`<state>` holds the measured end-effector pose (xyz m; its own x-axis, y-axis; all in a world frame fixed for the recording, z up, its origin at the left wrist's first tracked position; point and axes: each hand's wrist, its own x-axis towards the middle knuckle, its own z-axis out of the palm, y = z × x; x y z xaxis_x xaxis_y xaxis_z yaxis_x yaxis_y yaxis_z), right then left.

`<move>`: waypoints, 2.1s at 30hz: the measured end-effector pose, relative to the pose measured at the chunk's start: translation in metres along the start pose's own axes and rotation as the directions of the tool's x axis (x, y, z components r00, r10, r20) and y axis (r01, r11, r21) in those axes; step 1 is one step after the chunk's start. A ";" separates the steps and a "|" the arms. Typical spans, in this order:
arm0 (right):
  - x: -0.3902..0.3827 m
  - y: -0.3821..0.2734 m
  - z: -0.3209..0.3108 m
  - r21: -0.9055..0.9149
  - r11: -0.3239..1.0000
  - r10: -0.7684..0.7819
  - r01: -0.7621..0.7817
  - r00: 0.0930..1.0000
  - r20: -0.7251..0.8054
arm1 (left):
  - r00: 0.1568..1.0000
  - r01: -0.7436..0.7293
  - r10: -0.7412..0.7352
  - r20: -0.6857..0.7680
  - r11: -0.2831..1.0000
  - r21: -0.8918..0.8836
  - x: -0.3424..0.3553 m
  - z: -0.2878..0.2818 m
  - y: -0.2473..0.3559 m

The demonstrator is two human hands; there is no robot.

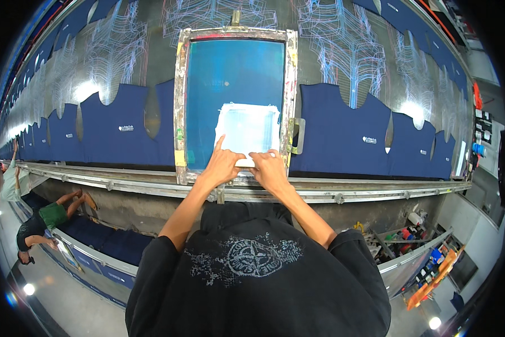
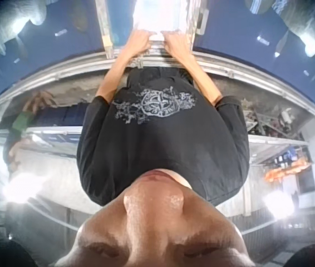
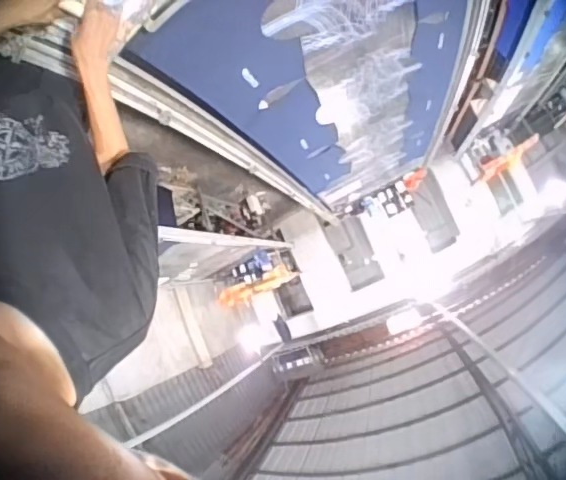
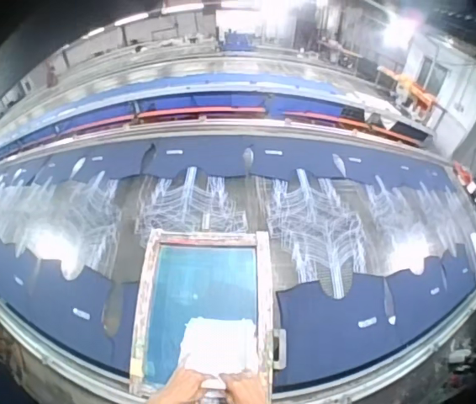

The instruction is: The person performs screen printing on a series of navy blue t-shirts moving along a conveyor belt. They use a squeegee to pull white ink across a screen frame, then lift the screen to reveal the printed logo. The process is repeated for multiple shirts in a continuous workflow.

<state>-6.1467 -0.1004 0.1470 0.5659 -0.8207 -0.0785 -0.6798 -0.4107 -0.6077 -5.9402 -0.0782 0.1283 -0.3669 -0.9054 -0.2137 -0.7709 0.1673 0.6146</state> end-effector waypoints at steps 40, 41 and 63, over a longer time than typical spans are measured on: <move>0.245 -0.244 0.259 0.557 0.728 0.669 -0.400 0.591 -0.451 | 0.973 0.083 -0.070 -0.222 0.995 0.050 -0.262 -0.186 -0.319; 0.244 -0.246 0.258 0.617 0.673 0.708 -0.408 0.598 -0.377 | 0.977 0.079 -0.065 -0.202 0.995 0.064 -0.263 -0.189 -0.321; 0.220 -0.206 0.268 0.943 -0.320 0.554 0.093 0.825 0.106 | 0.939 0.134 -0.233 0.252 0.925 0.355 -0.245 -0.205 -0.317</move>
<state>-5.7571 -0.0895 0.0432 0.1399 -0.8628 -0.4858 0.7100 0.4293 -0.5581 -5.4991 0.0110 0.1415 -0.2963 -0.7907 -0.5357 -0.9473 0.1715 0.2707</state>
